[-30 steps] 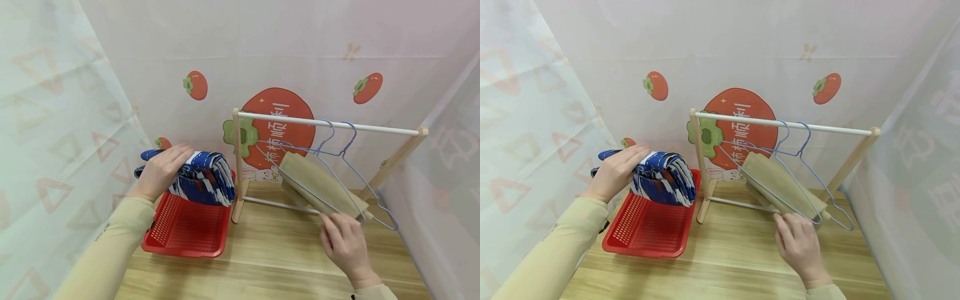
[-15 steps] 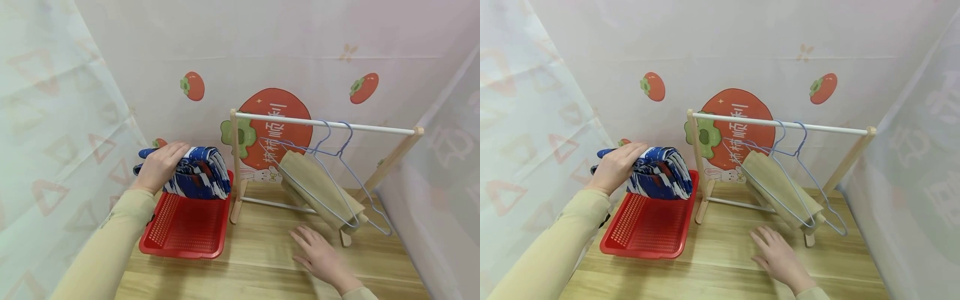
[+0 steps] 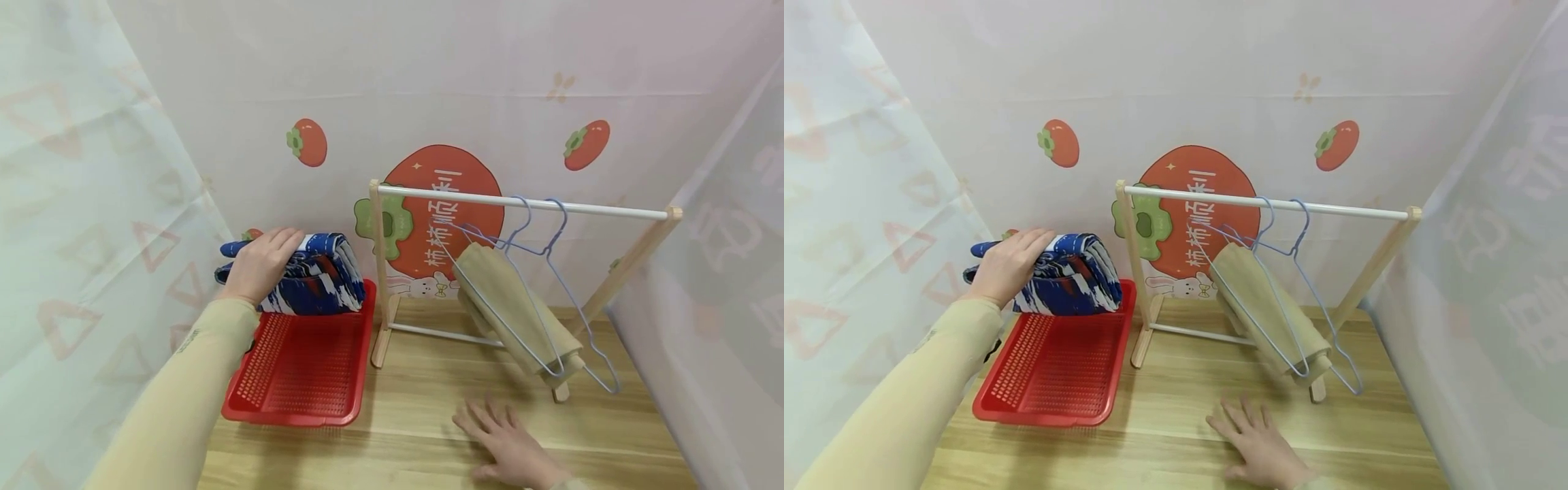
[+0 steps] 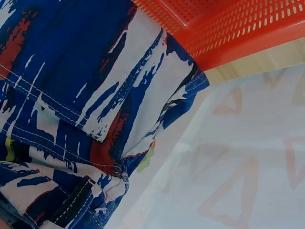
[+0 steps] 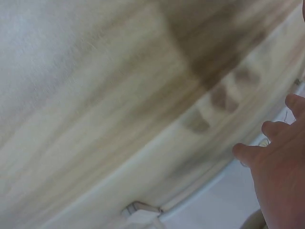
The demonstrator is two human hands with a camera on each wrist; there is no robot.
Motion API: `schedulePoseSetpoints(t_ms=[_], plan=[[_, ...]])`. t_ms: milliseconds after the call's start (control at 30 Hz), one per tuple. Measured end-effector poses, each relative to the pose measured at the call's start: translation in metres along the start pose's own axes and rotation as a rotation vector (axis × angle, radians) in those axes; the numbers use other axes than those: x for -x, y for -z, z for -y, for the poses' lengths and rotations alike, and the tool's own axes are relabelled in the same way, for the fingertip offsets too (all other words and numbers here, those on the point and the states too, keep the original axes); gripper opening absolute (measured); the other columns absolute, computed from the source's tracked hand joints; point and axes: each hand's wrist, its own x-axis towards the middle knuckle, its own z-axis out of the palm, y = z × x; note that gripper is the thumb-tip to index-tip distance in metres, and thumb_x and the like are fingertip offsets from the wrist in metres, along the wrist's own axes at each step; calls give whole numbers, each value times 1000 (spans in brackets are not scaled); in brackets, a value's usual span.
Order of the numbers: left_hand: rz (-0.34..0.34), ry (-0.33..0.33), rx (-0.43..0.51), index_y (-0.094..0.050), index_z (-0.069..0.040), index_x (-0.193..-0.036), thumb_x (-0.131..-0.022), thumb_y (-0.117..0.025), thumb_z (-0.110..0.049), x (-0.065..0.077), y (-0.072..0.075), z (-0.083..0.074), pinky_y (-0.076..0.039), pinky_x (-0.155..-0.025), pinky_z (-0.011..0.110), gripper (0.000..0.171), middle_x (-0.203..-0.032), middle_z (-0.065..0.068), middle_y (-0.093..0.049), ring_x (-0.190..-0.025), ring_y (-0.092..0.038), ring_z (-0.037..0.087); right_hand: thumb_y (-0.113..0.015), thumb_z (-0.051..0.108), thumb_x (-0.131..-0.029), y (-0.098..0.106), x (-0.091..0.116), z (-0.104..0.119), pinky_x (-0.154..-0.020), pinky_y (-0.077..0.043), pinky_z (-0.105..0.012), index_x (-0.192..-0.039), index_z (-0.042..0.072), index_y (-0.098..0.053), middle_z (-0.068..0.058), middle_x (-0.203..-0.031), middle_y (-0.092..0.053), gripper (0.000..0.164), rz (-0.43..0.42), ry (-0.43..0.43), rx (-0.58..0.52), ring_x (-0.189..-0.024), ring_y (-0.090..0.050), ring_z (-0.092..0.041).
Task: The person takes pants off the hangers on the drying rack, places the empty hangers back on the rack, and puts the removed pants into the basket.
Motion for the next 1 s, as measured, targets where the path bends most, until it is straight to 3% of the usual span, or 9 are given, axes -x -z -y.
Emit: schedulePoseSetpoints(t_ms=[233,467,567,700,1000], plan=[[30,38,-12,-63,-7,-134,-94,-60,14,-1,-9,2,-57,-95,51,44,-126,16,-69,-113,-67,35,-62,73,-81,-12,1,2,-94,-33,-86,-157,26,-43,-25,-160,-34,92,2,33,40,-136,-36,-63],[-10,35,-41,-64,-4,-132,-95,-58,15,-1,-17,5,-57,-93,52,42,-124,17,-69,-109,-68,37,-49,76,-88,-26,5,-2,-87,-41,-84,-154,19,-48,-27,-157,-39,88,37,93,36,-135,-36,-63],[-15,27,-42,-64,-4,-131,-94,-59,16,-1,-21,7,-57,-92,52,43,-123,17,-70,-109,-68,36,-48,75,-89,-33,7,-5,-87,-41,-84,-154,18,-47,-26,-158,-37,86,21,100,23,-148,-13,-53],[-2,23,-37,-63,-5,-132,-92,-61,17,-5,-25,9,-57,-93,51,46,-124,16,-69,-110,-67,36,-48,75,-90,-38,7,-8,-87,-40,-85,-154,18,-47,-28,-157,-37,86,-9,101,25,-147,21,-22],[-53,-64,-78,-66,-4,-128,-93,-60,16,-23,-37,15,-57,-95,51,41,-122,17,-69,-111,-66,39,-57,69,-87,-38,6,-8,-86,-35,-88,-154,15,-47,-31,-156,-36,87,-7,110,-24,-142,33,-10]])
